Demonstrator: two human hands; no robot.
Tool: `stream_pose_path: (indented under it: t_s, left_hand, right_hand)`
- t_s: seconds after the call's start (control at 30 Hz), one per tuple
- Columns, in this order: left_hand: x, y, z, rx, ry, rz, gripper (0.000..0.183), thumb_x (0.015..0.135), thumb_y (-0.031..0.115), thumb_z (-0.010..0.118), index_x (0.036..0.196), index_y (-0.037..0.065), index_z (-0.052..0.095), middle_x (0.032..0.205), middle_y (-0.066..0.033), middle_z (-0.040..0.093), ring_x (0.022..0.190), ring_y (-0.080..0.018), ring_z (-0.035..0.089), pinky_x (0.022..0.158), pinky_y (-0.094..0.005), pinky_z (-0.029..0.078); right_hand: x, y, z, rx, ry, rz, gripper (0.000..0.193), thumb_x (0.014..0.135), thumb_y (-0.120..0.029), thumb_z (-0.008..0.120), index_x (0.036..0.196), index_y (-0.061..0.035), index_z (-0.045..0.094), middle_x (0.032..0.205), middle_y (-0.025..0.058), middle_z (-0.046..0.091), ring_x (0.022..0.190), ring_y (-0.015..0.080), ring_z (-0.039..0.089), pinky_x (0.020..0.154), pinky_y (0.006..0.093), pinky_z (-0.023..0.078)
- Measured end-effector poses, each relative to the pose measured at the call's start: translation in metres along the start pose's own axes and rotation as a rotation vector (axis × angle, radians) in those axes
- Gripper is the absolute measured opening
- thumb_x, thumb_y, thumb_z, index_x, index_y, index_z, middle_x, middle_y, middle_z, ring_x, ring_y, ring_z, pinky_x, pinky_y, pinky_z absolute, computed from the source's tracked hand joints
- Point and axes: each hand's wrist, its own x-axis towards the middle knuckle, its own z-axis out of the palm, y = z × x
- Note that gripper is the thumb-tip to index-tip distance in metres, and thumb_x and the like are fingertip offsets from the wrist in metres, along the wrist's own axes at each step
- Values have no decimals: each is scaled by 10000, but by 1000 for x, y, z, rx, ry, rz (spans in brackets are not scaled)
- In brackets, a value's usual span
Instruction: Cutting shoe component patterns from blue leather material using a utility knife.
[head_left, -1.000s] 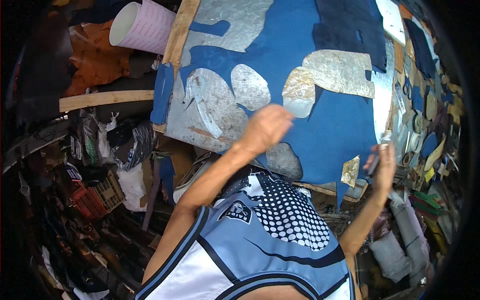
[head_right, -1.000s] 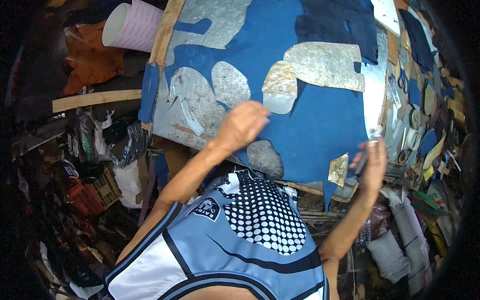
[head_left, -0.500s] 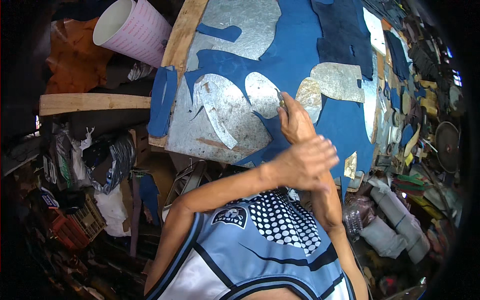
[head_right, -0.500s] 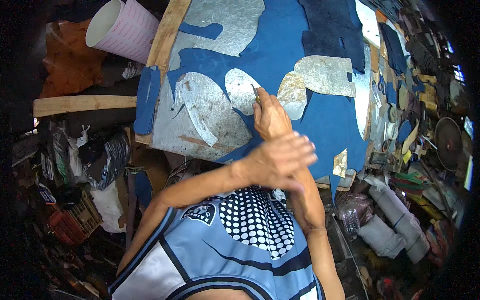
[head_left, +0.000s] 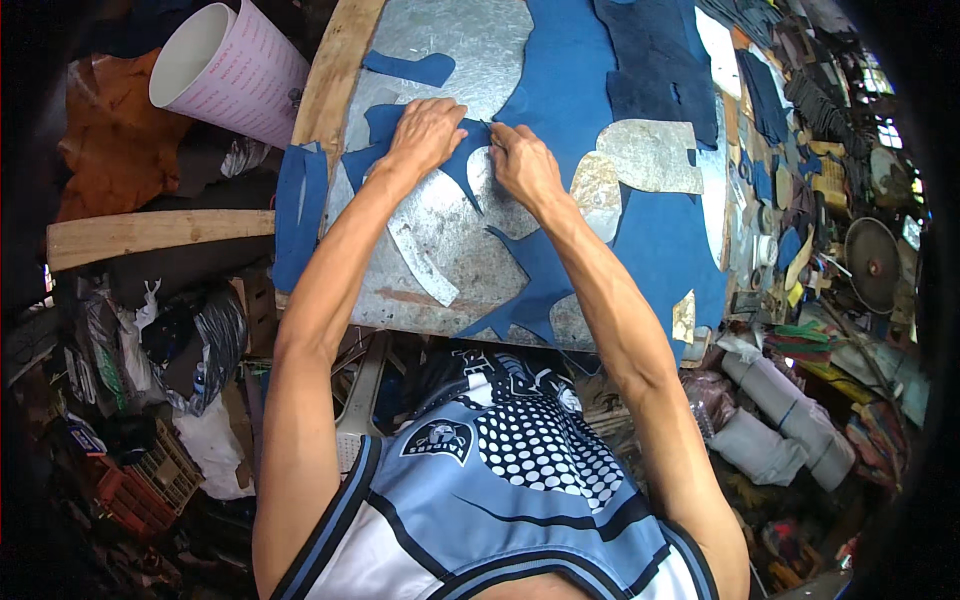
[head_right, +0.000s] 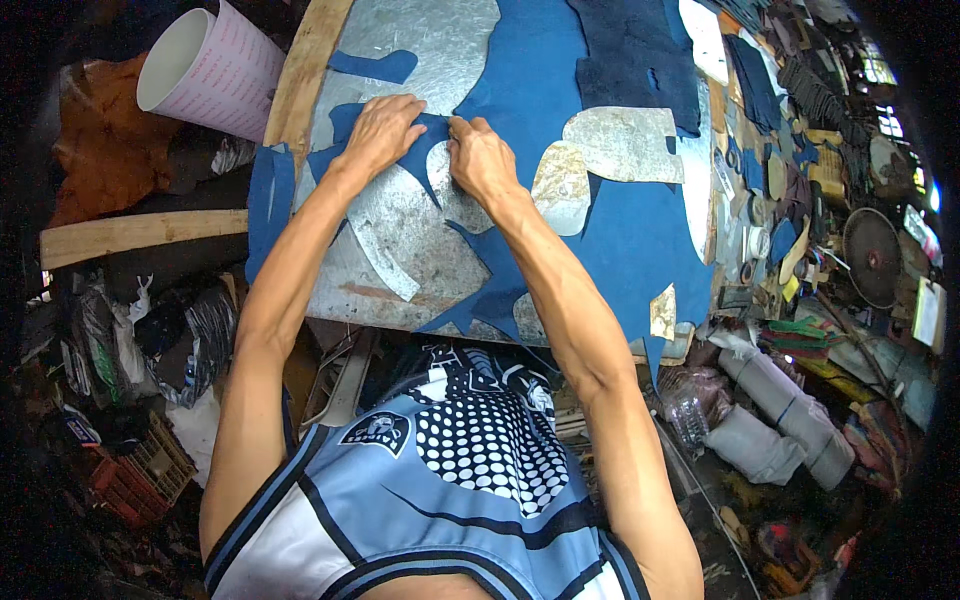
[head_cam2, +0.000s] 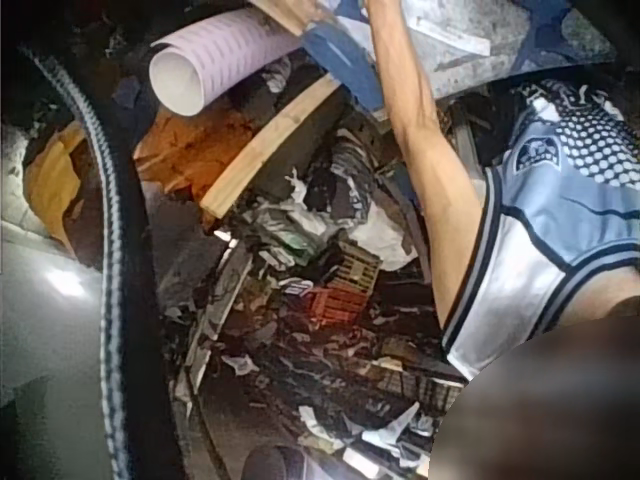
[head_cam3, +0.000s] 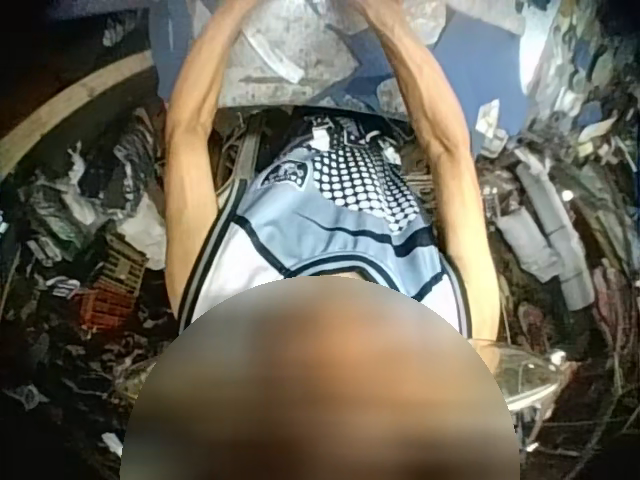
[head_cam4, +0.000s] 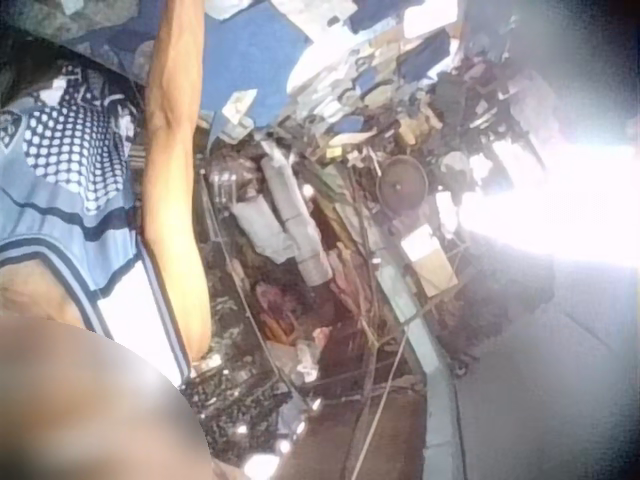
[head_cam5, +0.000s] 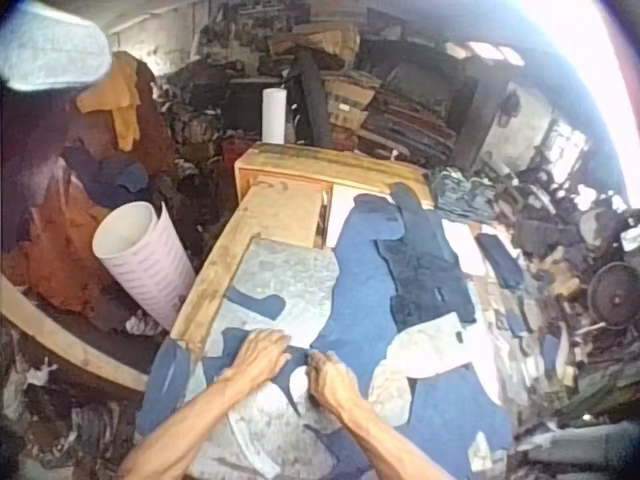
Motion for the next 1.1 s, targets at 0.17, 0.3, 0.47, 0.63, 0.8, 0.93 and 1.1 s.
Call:
stream_pose_path:
  t_s: [0.17, 0.3, 0.47, 0.63, 0.8, 0.93, 1.1]
  left_hand:
    - [18, 2, -8, 77, -104, -39, 265, 882, 306, 696, 1004, 78, 752, 1076, -147, 691, 1062, -329, 621, 920, -475, 452]
    - [35, -13, -1, -88, -206, -122, 228, 847, 299, 717, 899, 81, 761, 896, -183, 711, 923, -367, 667, 839, -466, 507]
    - [46, -18, 5, -171, -316, -188, 240, 814, 273, 719, 917, 59, 756, 903, -183, 727, 909, -354, 690, 832, -445, 520]
    - [46, -14, 7, -176, -287, -196, 228, 798, 245, 695, 868, 33, 741, 874, -179, 726, 870, -352, 694, 803, -436, 527]
    - [43, -21, 7, -203, -293, -202, 231, 795, 244, 688, 862, 28, 734, 893, -196, 723, 896, -361, 691, 825, -437, 528]
    - [40, -36, -7, -319, -276, -165, 254, 866, 260, 688, 908, 12, 725, 882, -185, 719, 839, -309, 695, 763, -405, 521]
    - [46, -29, -84, -708, -158, -233, 303, 978, 318, 637, 1047, 23, 657, 815, 10, 623, 762, -62, 542, 687, -237, 459]
  right_hand:
    - [3, 0, 7, -43, 9, 2, 280, 938, -189, 563, 1170, -72, 667, 1039, 240, 640, 914, 443, 655, 799, 514, 538]
    - [5, -4, 11, -55, -9, 11, 281, 939, -194, 564, 1171, -74, 668, 1046, 237, 636, 912, 441, 656, 794, 514, 540]
    - [5, -8, 9, -72, -47, 68, 293, 938, -187, 559, 1183, -76, 675, 1076, 259, 623, 915, 448, 657, 803, 520, 540]
    - [-8, -9, 7, -77, -51, 121, 290, 934, -178, 551, 1168, -59, 674, 1061, 282, 615, 903, 472, 655, 799, 533, 536]
    - [-44, -11, -5, -121, -95, 168, 293, 939, -172, 530, 1165, -46, 669, 1046, 304, 609, 890, 489, 654, 782, 543, 534]
    - [-77, -4, -21, -16, 80, 81, 250, 936, -169, 573, 1117, -18, 656, 997, 270, 622, 758, 435, 645, 716, 515, 541]
    - [-122, -15, -50, 725, 66, 592, 268, 961, -232, 627, 1123, -19, 617, 960, 119, 639, 571, 183, 589, 507, 332, 518]
